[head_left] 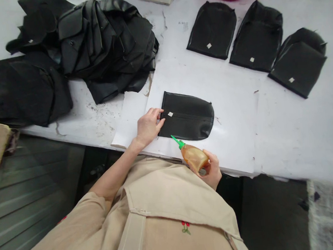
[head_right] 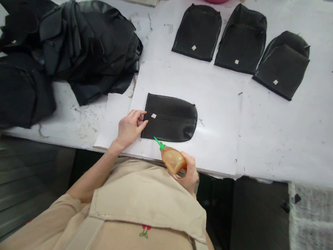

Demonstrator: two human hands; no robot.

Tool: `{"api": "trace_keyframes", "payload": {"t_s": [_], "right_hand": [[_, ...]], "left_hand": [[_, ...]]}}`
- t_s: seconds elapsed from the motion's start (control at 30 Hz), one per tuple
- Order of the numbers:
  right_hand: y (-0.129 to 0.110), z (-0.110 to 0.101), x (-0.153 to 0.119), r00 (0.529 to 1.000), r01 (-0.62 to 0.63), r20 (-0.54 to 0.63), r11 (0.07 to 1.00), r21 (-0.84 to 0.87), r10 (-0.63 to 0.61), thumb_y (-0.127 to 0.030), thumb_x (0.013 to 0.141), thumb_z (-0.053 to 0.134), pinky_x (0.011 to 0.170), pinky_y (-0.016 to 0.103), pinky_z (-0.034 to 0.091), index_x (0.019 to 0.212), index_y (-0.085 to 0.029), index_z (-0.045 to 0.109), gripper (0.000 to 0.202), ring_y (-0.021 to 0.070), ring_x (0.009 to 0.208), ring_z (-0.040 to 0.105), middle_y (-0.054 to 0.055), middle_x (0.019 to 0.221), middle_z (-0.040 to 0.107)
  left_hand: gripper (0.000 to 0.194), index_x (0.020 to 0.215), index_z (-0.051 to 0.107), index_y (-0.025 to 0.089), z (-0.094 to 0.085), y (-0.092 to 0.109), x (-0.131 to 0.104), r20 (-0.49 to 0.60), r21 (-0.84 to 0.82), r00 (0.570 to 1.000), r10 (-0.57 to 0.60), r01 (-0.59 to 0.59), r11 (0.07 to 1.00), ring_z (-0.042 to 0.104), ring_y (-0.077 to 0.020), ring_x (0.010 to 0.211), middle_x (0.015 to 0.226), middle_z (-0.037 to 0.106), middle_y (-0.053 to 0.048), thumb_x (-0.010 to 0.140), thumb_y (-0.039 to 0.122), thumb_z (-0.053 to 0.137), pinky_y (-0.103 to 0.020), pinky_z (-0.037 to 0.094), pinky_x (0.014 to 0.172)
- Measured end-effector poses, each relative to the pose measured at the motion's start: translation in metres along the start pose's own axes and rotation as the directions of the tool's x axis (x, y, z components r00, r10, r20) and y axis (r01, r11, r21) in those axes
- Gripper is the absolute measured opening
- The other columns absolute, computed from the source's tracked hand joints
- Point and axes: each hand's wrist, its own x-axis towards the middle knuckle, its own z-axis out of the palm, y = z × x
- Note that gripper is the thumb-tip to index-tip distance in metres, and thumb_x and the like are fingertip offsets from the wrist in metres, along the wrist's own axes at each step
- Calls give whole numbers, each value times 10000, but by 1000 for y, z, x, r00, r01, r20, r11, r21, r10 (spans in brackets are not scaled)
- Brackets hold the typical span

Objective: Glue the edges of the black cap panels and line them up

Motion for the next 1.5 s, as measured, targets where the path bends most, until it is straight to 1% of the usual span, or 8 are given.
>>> {"api": "trace_keyframes", "payload": {"t_s": [0.33,0.53,0.77,0.97,1.03,1.17,1.3,1.5], "right_hand": [[-11,15,12,992,105,66,991,85,-111,-365,791,823,658,296,578,1294,-227,587,573,234,915,687,69,1062,683],[-5,17,22,948,255,161,959,125,-273,-273,780,826,654,309,602,1347,-240,556,629,231,906,682,71,1076,657],[-11,23,25,951,239,161,958,160,-264,-241,791,824,648,299,585,1343,-282,555,616,214,898,664,54,1067,635],[-18,23,30,981,-83,191,972,222,40,-382,735,853,666,302,593,1199,-242,618,538,226,925,675,61,1077,668],[-22,19,33,948,-272,248,910,312,198,-398,723,869,629,293,591,1170,-242,618,536,203,850,687,53,1101,680],[-26,7,39,823,-565,399,658,498,404,-406,786,814,463,259,517,1122,-233,609,430,142,551,634,13,937,729],[-19,-9,43,804,-585,374,499,640,463,-479,784,782,404,220,430,1067,-188,673,420,131,513,603,58,895,757],[7,-37,53,790,-406,44,467,785,612,-462,732,830,619,257,581,1039,-239,716,397,179,840,701,53,1078,752]], "left_hand": [[249,1118,675,176,4,-6,1,-12,-104,1000,-19,18,994,589,-158,712,886,637,-5,872,142,698,-287,459,729],[238,1089,673,175,5,-8,2,-11,-174,999,-44,41,984,574,-139,672,843,618,14,858,125,696,-272,462,710],[242,1071,662,180,7,-10,2,-20,-230,998,-58,52,972,569,-125,639,804,608,29,842,105,677,-264,470,706],[243,1067,652,191,9,-13,3,-5,-302,995,-96,90,949,572,-119,607,772,620,37,837,112,660,-256,471,666],[242,1071,648,194,9,-13,3,3,-323,995,-104,99,941,577,-119,604,766,624,39,841,117,656,-253,472,657],[242,1067,640,198,10,-14,3,22,-346,992,-123,123,930,598,-126,611,746,626,42,838,120,655,-252,475,649],[158,996,619,199,10,-15,6,43,-353,987,-155,160,922,605,-128,576,727,642,41,849,169,668,-259,464,635],[115,768,572,220,2,-9,14,80,-204,982,-171,184,962,596,-166,590,642,641,13,840,244,658,-283,411,616]]}}
